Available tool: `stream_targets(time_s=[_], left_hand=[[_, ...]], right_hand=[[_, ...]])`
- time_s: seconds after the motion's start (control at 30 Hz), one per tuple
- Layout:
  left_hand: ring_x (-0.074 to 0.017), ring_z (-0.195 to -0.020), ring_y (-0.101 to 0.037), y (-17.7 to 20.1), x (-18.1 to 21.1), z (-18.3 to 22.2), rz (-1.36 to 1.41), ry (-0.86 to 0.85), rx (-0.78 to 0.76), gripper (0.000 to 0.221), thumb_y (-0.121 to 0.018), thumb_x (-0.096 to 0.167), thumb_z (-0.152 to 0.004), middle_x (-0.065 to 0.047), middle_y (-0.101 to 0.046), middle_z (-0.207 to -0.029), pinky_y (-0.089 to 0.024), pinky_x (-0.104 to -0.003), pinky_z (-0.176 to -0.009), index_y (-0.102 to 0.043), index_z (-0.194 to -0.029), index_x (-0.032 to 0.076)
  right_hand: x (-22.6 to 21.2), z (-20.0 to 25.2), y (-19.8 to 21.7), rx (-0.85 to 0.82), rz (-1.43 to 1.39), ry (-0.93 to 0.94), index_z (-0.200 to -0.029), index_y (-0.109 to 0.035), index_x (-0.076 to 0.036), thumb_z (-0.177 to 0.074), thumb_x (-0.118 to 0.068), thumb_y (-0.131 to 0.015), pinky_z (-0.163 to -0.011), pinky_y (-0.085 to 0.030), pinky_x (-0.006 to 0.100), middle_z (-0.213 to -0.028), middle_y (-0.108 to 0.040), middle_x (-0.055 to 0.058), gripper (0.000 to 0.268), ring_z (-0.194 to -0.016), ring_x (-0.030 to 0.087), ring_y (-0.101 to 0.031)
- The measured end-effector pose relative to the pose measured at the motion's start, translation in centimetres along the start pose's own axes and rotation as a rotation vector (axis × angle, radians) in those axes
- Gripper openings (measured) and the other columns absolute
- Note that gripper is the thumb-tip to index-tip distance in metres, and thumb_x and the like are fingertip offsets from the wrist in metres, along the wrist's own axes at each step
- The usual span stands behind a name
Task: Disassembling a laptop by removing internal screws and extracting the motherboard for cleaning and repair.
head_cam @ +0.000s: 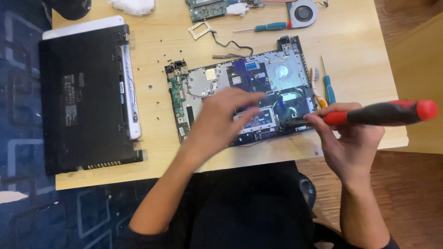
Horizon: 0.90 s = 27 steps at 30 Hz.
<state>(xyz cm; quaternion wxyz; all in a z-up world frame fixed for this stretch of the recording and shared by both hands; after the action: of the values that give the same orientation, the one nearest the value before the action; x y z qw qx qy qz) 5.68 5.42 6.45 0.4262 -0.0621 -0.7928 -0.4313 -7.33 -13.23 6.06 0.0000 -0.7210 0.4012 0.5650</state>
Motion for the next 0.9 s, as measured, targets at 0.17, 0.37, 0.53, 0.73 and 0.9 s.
stream_targets(time_s=[0.17, 0.37, 0.53, 0.73, 0.9], left_hand=[[-0.0249, -0.098, -0.073, -9.0, 1.3, -3.4, 0.201, -0.204, -0.299, 0.032, -0.064, 0.025, -0.098, -0.005, -0.079, -0.11, -0.051, -0.037, -0.083, -0.067, -0.13, 0.019], [-0.0098, -0.088, -0.077, -8.9, 1.1, -4.1, 0.353, -0.077, -0.344, 0.027, -0.072, 0.019, -0.093, -0.001, -0.084, -0.102, -0.054, -0.027, -0.08, -0.075, -0.119, 0.02], [-0.0106, -0.089, -0.078, -8.5, 1.5, -4.0, 0.387, -0.122, -0.308, 0.025, -0.071, 0.015, -0.093, -0.002, -0.083, -0.104, -0.054, -0.026, -0.081, -0.075, -0.118, 0.017], [-0.0057, -0.073, -0.075, -8.7, 1.0, -3.9, 0.44, -0.072, -0.322, 0.023, -0.073, 0.014, -0.093, 0.0, -0.084, -0.088, -0.052, -0.022, -0.069, -0.076, -0.115, 0.019], [-0.0059, -0.074, -0.075, -8.4, 1.2, -4.1, 0.414, -0.09, -0.307, 0.027, -0.072, 0.012, -0.094, 0.001, -0.085, -0.094, -0.054, -0.023, -0.073, -0.074, -0.118, 0.022]], right_hand=[[-0.4, -0.7, -0.7, -0.065, 0.081, -0.01, -0.105, -0.066, 0.004, -0.1, 0.001, -0.082, -0.076, -0.056, 0.026, -0.095, -0.067, 0.012, 0.018, -0.083, 0.018, -0.066], [-1.7, -1.0, -0.9, -0.1, 0.264, 0.101, -0.104, -0.069, 0.001, -0.101, -0.004, -0.085, -0.071, -0.054, 0.029, -0.091, -0.068, 0.01, 0.018, -0.076, 0.019, -0.062], [-2.2, -1.1, -1.0, -0.121, 0.312, 0.145, -0.105, -0.069, 0.004, -0.102, -0.005, -0.086, -0.072, -0.056, 0.031, -0.093, -0.069, 0.011, 0.019, -0.078, 0.021, -0.065], [-1.3, -1.3, -1.1, -0.159, 0.349, 0.115, -0.104, -0.069, 0.0, -0.1, -0.009, -0.088, -0.072, -0.054, 0.031, -0.091, -0.069, 0.009, 0.021, -0.077, 0.021, -0.063], [-1.3, -1.7, -1.1, -0.173, 0.325, 0.125, -0.104, -0.069, 0.0, -0.102, -0.008, -0.087, -0.069, -0.05, 0.03, -0.091, -0.068, 0.009, 0.021, -0.075, 0.02, -0.061]])
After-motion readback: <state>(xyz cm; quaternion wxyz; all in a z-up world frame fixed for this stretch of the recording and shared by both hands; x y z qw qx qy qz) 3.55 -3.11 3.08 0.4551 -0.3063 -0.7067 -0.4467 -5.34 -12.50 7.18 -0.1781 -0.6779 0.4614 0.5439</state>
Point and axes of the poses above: each hand's wrist, its own z-axis away from the middle knuckle, its own y-axis out of the back of the hand, x = y × z, the point moved 10 cm from there along -z, towards the middle knuckle
